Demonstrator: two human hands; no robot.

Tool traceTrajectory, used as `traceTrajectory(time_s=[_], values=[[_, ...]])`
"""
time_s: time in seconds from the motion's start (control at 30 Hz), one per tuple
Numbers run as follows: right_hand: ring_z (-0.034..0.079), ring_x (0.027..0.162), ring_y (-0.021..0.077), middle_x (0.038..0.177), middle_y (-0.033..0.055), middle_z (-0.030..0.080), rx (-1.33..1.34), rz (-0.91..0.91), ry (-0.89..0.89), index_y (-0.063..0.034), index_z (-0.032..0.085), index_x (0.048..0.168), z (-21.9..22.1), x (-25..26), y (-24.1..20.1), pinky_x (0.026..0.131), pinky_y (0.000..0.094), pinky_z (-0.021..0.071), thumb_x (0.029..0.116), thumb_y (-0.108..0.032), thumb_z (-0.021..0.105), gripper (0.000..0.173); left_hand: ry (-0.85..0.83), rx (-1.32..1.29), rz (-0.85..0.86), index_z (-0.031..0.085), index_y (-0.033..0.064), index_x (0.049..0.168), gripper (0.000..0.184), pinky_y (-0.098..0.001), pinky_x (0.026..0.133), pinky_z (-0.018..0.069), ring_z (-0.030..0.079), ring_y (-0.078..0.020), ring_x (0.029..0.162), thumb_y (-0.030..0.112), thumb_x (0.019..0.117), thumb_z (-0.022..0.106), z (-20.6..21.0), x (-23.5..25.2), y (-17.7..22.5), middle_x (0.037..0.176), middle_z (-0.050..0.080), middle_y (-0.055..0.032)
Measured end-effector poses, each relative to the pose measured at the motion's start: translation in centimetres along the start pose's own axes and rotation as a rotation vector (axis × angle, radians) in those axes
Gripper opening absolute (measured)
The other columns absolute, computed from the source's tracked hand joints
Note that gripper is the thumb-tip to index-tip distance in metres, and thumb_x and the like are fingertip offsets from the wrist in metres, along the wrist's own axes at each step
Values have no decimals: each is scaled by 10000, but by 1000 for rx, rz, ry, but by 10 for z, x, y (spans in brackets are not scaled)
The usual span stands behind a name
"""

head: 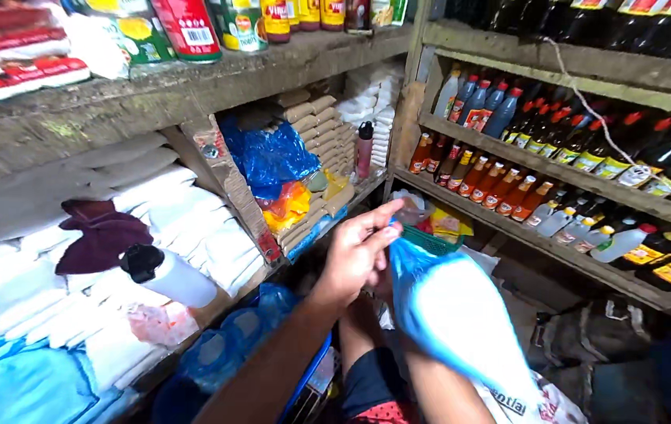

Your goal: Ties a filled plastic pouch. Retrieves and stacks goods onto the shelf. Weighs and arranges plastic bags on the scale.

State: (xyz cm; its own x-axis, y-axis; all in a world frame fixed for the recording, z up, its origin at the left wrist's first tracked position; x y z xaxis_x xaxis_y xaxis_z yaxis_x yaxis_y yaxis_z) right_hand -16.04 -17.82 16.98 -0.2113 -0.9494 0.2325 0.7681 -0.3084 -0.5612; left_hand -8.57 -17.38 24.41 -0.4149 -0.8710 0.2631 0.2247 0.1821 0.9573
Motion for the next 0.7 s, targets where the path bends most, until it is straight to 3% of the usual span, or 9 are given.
traceTrajectory(time_s=[0.07, 0.1, 0.17, 0.23, 0.33, 0.4, 0.5, 0.6, 0.7], values=[[579, 674, 28, 685, -65, 576, -7, 40, -168, -127, 610, 839, -9, -18, 27, 693, 209, 502, 1062, -202, 444, 288, 110, -63, -111, 732, 39, 1088, 188, -262, 486, 475, 550, -113, 548, 90, 1018, 565, -18, -9, -27, 1066, 727, -111], [584, 712, 35, 718, -71, 590, 13, 69, -249, -144, 637, 880, -20, -24, 40, 733, 225, 500, 1077, -252, 465, 283, 99, -59, -106, 727, 16, 1128, 197, -267, 510, 494, 563, -117, 562, 86, 1023, 576, -24, -11, -37, 1068, 727, -133], [566, 689, 40, 696, -81, 567, -7, 139, -210, -170, 622, 870, -40, -39, 55, 714, 233, 493, 1081, -285, 470, 285, -23, -12, -52, 703, -18, 1075, 185, -291, 715, 569, 678, -126, 799, 65, 1026, 546, -33, -12, -66, 1340, 665, -125], [564, 660, 87, 680, -44, 551, 4, 138, -101, -131, 592, 948, -60, -53, 54, 696, 288, 509, 1081, -251, 478, 213, -79, 59, -37, 701, -23, 990, 176, -344, 951, 554, 678, -173, 1109, 54, 1015, 545, -30, -12, -89, 1412, 627, -119], [524, 615, 92, 647, -45, 499, -95, 150, -1, -104, 581, 988, -91, -64, 45, 663, 292, 493, 1090, -218, 424, 219, -43, 189, 0, 741, 2, 935, 149, -400, 1165, 440, 530, -219, 1387, 53, 968, 605, -28, -8, -121, 1396, 646, -115], [494, 571, 82, 613, -48, 471, -223, 171, 22, -85, 576, 946, -106, -71, 40, 617, 274, 474, 1093, -176, 381, 260, 0, 353, 15, 753, 62, 902, 156, -436, 1223, 364, 477, -208, 1437, 125, 955, 622, -30, -14, -142, 1385, 659, -77], [461, 528, 58, 602, -44, 480, -490, 154, -55, -34, 634, 935, -116, -80, 35, 542, 241, 430, 1081, -144, 424, 278, 65, 573, 1, 783, 189, 957, 234, -633, 1230, 141, 434, -163, 1462, 335, 954, 600, -41, -39, -160, 1391, 658, 25], [503, 511, 83, 609, -11, 522, -732, 171, -219, 2, 663, 943, -107, -87, 34, 499, 262, 470, 1083, -133, 456, 284, 130, 379, -66, 765, 88, 1068, 189, -428, 1115, 482, 619, -156, 1276, 213, 986, 649, -56, -71, -170, 1380, 665, -30], [552, 578, 89, 689, 22, 590, -967, 209, -380, -2, 679, 933, -105, -86, 35, 555, 270, 500, 1077, -136, 462, 293, 142, 264, -60, 755, 28, 1076, 171, -405, 1056, 548, 646, -214, 1244, 113, 981, 640, -62, -94, -186, 1378, 659, -96]])
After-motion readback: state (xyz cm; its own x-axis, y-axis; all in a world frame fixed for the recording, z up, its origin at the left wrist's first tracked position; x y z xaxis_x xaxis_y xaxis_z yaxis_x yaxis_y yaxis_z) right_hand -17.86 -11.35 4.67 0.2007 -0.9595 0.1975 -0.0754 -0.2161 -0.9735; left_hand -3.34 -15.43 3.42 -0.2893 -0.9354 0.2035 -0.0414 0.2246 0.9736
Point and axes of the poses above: each hand's wrist, its own x-axis towards the middle knuckle, its own z-axis out of the palm, y = z × x, the point moved 8 cm from there along x, towards the middle knuckle
